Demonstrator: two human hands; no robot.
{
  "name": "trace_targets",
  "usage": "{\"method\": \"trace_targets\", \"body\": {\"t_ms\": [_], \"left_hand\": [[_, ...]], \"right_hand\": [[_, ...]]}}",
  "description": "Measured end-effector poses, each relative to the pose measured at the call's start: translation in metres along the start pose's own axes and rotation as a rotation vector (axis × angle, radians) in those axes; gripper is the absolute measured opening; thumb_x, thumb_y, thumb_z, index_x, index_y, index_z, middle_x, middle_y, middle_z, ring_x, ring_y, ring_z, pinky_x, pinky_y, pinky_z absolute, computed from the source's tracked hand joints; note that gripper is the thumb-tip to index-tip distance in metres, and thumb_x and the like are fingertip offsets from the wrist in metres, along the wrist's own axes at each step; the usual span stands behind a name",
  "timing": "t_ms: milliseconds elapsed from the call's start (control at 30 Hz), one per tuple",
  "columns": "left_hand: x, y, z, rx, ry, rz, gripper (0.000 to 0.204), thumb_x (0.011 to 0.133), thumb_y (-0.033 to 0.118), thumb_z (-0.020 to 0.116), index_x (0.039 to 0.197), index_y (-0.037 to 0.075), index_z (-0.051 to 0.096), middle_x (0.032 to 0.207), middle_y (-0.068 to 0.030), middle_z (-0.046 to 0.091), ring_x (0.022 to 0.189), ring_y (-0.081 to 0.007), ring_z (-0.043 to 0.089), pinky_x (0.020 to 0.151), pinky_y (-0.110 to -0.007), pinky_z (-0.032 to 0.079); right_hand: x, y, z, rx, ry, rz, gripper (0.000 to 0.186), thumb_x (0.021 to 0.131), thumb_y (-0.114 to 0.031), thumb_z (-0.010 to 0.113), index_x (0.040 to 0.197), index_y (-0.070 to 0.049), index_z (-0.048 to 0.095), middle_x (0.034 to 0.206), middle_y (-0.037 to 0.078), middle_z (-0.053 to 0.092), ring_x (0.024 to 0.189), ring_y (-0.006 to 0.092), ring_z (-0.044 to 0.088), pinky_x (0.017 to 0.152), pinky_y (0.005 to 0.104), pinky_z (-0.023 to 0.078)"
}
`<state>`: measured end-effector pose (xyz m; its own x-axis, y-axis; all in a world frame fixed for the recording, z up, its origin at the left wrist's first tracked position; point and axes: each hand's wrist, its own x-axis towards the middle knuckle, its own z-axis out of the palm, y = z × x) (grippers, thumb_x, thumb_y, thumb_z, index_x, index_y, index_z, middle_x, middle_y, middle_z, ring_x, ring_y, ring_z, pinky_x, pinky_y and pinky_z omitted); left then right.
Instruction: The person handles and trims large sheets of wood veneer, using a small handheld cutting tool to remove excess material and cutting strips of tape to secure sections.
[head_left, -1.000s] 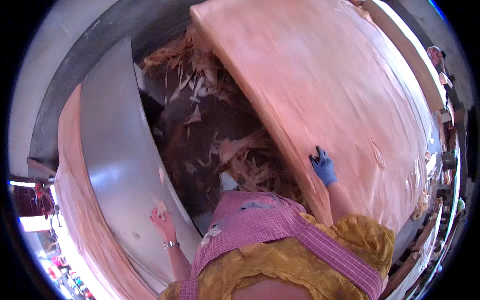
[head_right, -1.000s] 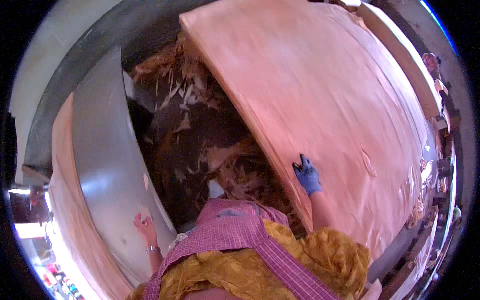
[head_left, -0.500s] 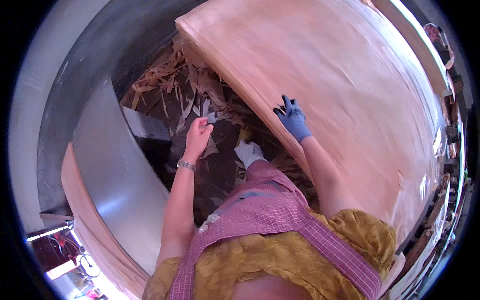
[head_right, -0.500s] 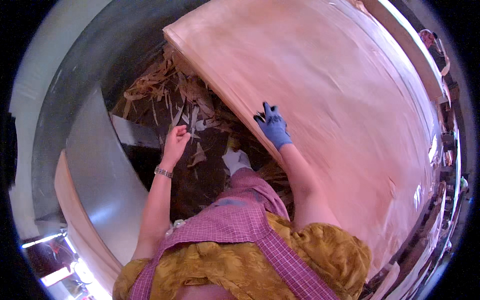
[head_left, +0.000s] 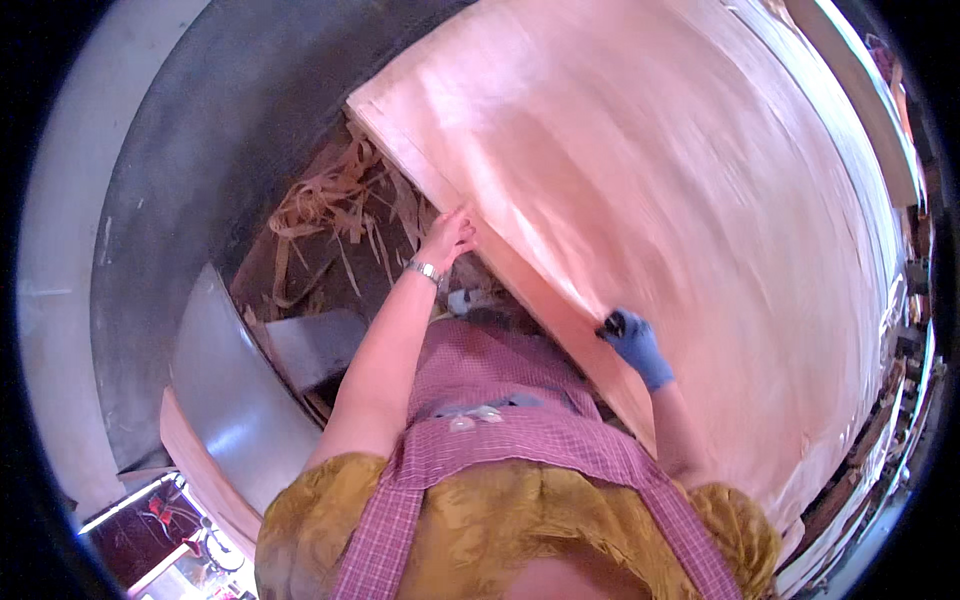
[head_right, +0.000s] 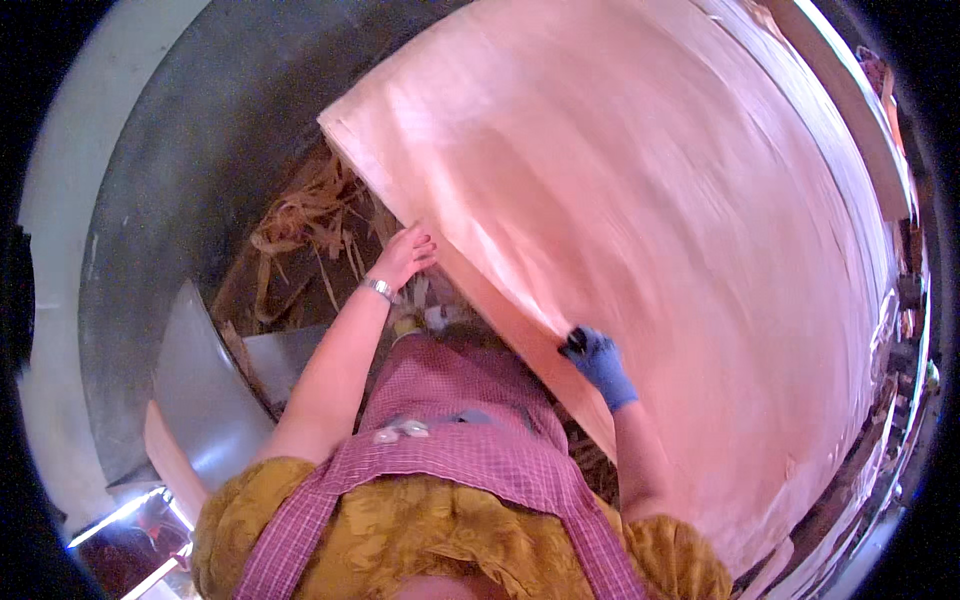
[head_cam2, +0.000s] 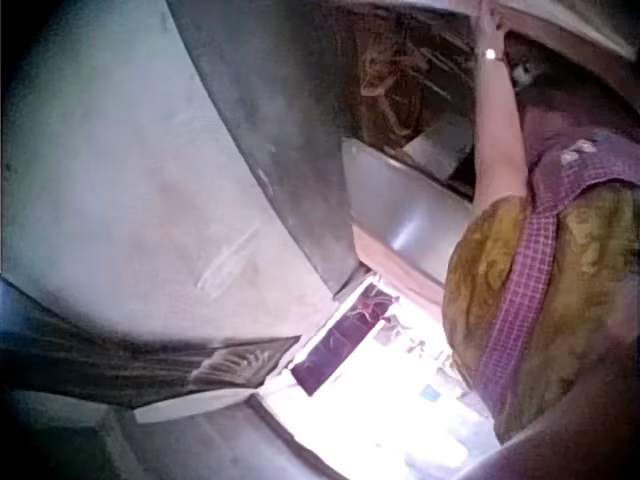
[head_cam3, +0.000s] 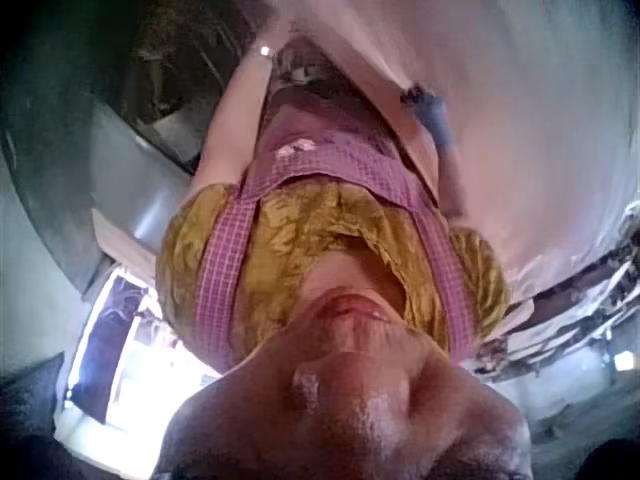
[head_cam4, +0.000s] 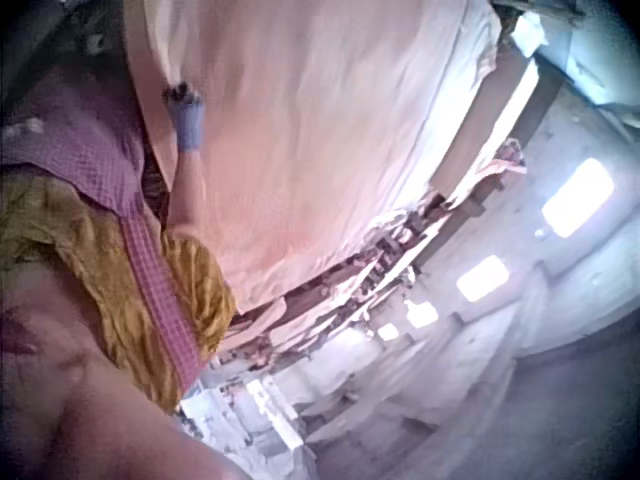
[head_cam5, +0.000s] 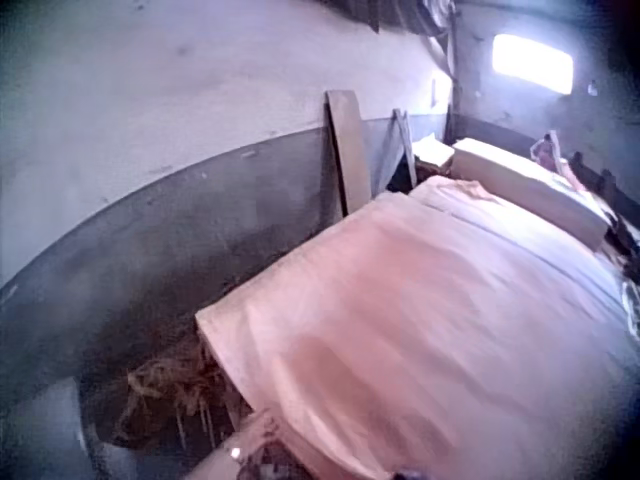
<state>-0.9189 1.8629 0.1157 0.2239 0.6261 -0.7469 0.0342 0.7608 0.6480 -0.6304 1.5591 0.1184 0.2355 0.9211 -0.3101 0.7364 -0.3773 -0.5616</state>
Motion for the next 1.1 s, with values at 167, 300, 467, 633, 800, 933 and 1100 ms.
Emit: {"method": "trace_targets", "body": {"t_ms": [167, 300, 467, 633, 800, 933, 1100], "left_hand": [[0.134, 0.087, -0.053, -0.337, 0.074, 0.012, 0.055, 0.083, 0.052, 0.069, 0.116, 0.011, 0.054, 0.094, -0.0062, 0.058, 0.086, -0.0195, 0.059, 0.066, -0.037, 0.054], [0.209, 0.156, -0.100, -0.392, 0.098, 0.068, 0.051, 0.083, 0.050, 0.071, 0.106, 0.006, 0.062, 0.095, -0.0056, 0.062, 0.077, -0.0165, 0.062, 0.063, -0.031, 0.052], [0.230, 0.261, -0.107, -0.210, 0.214, 0.216, 0.059, 0.084, 0.025, 0.076, 0.125, -0.009, 0.052, 0.119, -0.0173, 0.061, 0.103, -0.0228, 0.061, 0.088, -0.033, 0.052], [0.195, 0.343, -0.055, 0.271, 0.052, 0.376, 0.031, 0.082, 0.014, 0.075, 0.103, -0.007, 0.066, 0.092, -0.0063, 0.067, 0.079, -0.0148, 0.063, 0.067, -0.029, 0.051], [0.140, 0.400, -0.028, 0.062, -0.171, 0.500, 0.018, 0.086, 0.007, 0.070, 0.102, -0.003, 0.068, 0.086, -0.0030, 0.068, 0.076, -0.0067, 0.061, 0.066, -0.021, 0.050], [0.105, 0.423, -0.030, 0.104, -0.252, 0.476, 0.019, 0.089, 0.007, 0.067, 0.104, -0.003, 0.067, 0.090, -0.0024, 0.068, 0.079, -0.0084, 0.062, 0.069, -0.023, 0.051], [0.124, 0.382, -0.101, -0.004, -0.127, 0.407, 0.039, 0.088, 0.012, 0.070, 0.122, -0.004, 0.058, 0.114, -0.0073, 0.064, 0.096, -0.0175, 0.062, 0.084, -0.032, 0.052]], "right_hand": [[0.008, -0.032, -0.026, 0.072, -0.051, 0.156, 0.030, 0.072, -0.028, 0.081, 0.078, -0.005, 0.063, 0.076, 0.015, 0.063, 0.069, 0.0317, 0.062, 0.063, 0.0399, 0.049], [0.000, -0.057, -0.026, -0.022, 0.051, 0.330, 0.026, 0.071, -0.025, 0.081, 0.076, -0.005, 0.064, 0.078, 0.013, 0.065, 0.070, 0.0310, 0.063, 0.065, 0.0385, 0.051], [-0.009, -0.120, -0.012, -0.264, 0.339, 0.670, 0.026, 0.072, -0.029, 0.080, 0.077, -0.007, 0.066, 0.078, 0.014, 0.064, 0.074, 0.0320, 0.064, 0.067, 0.0405, 0.051], [-0.044, -0.138, 0.078, 0.423, 0.395, 1.545, 0.067, 0.080, -0.060, 0.065, 0.115, -0.003, 0.059, 0.104, 0.014, 0.066, 0.091, 0.0314, 0.065, 0.076, 0.0426, 0.053], [0.096, -0.275, 0.045, 1.949, 0.794, 1.011, 0.081, 0.078, -0.070, 0.061, 0.126, -0.005, 0.055, 0.120, 0.013, 0.062, 0.102, 0.0239, 0.060, 0.075, 0.0399, 0.052], [0.100, -0.219, 0.086, 2.053, 1.064, 0.786, 0.065, 0.085, -0.067, 0.055, 0.111, -0.008, 0.061, 0.098, 0.006, 0.068, 0.065, 0.0209, 0.061, 0.047, 0.0343, 0.048], [0.140, -0.264, 0.075, 1.680, 1.456, 0.760, 0.043, 0.084, -0.050, 0.067, 0.105, -0.013, 0.064, 0.094, 0.004, 0.067, 0.072, 0.0205, 0.061, 0.058, 0.0312, 0.049]]}}
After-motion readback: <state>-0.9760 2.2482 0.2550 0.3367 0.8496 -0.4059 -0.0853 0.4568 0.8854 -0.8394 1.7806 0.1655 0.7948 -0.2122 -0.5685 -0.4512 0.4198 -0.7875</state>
